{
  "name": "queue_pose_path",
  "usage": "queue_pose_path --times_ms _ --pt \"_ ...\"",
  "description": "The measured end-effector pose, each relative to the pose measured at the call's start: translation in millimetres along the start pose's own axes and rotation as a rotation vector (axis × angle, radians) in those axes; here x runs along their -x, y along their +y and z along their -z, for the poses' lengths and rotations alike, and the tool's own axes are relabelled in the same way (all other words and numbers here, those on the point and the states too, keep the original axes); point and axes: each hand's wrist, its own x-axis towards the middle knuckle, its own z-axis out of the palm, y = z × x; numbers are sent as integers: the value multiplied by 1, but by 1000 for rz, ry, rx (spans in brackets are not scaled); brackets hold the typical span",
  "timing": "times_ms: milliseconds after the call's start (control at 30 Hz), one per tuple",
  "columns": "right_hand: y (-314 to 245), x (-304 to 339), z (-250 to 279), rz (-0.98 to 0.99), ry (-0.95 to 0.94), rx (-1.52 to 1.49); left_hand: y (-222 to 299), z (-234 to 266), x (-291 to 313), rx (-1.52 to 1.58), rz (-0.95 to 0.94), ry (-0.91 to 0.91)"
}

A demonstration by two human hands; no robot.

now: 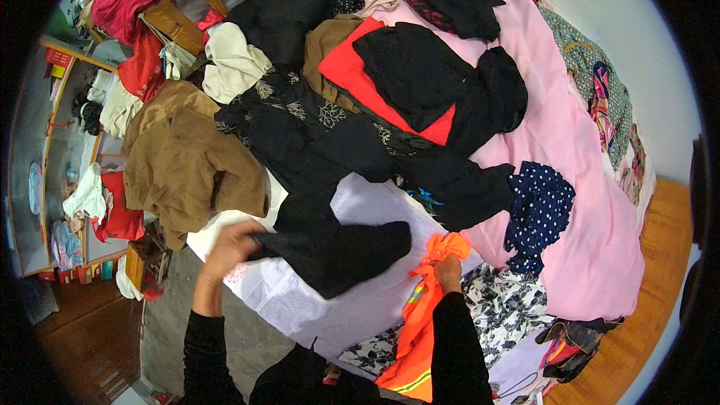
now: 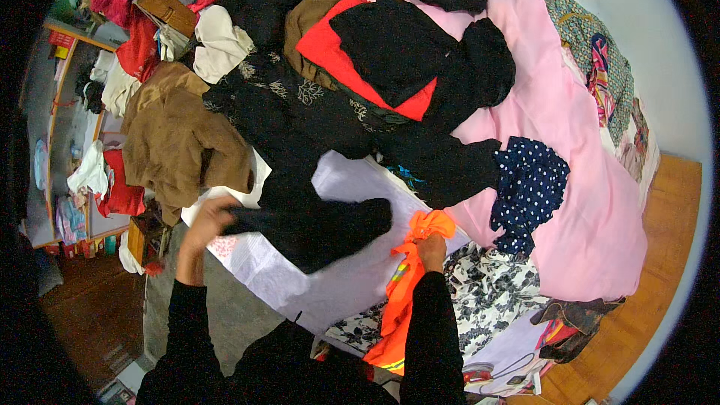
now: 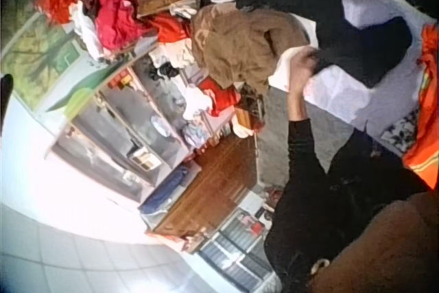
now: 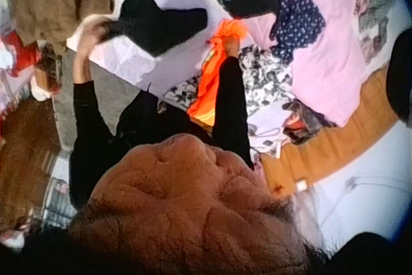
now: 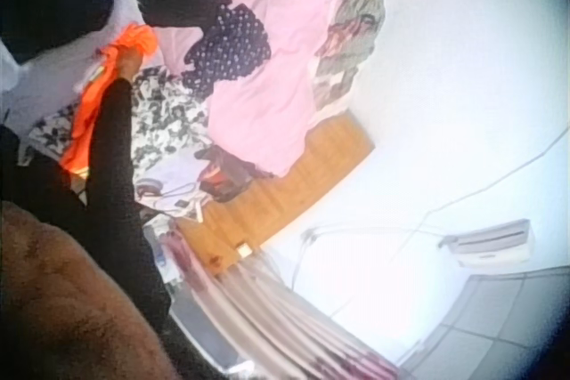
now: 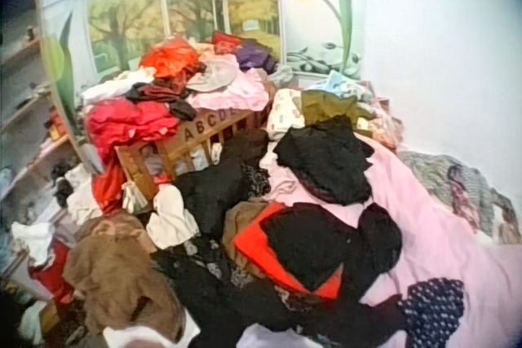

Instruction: The person moves a water bottle and then sorts through a pile of clothes on a bed. They select a beige garment and a bright orange jacket, unfolding and smoothing them out. Finally, they use an iron to press the orange jacket on the bed.

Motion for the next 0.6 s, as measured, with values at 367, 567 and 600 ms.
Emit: queue_pose_path --times_ms 367,567,600 --pt "-5 0 2 -24 -48 -4 83 -101 -153 -675 -607 525" --pt "1 1 0 -21 -24 -48 120 -159 -219 -595 -748 492" --pt "2 1 1 -24 -26 -36 126 -166 -230 -585 -730 517"
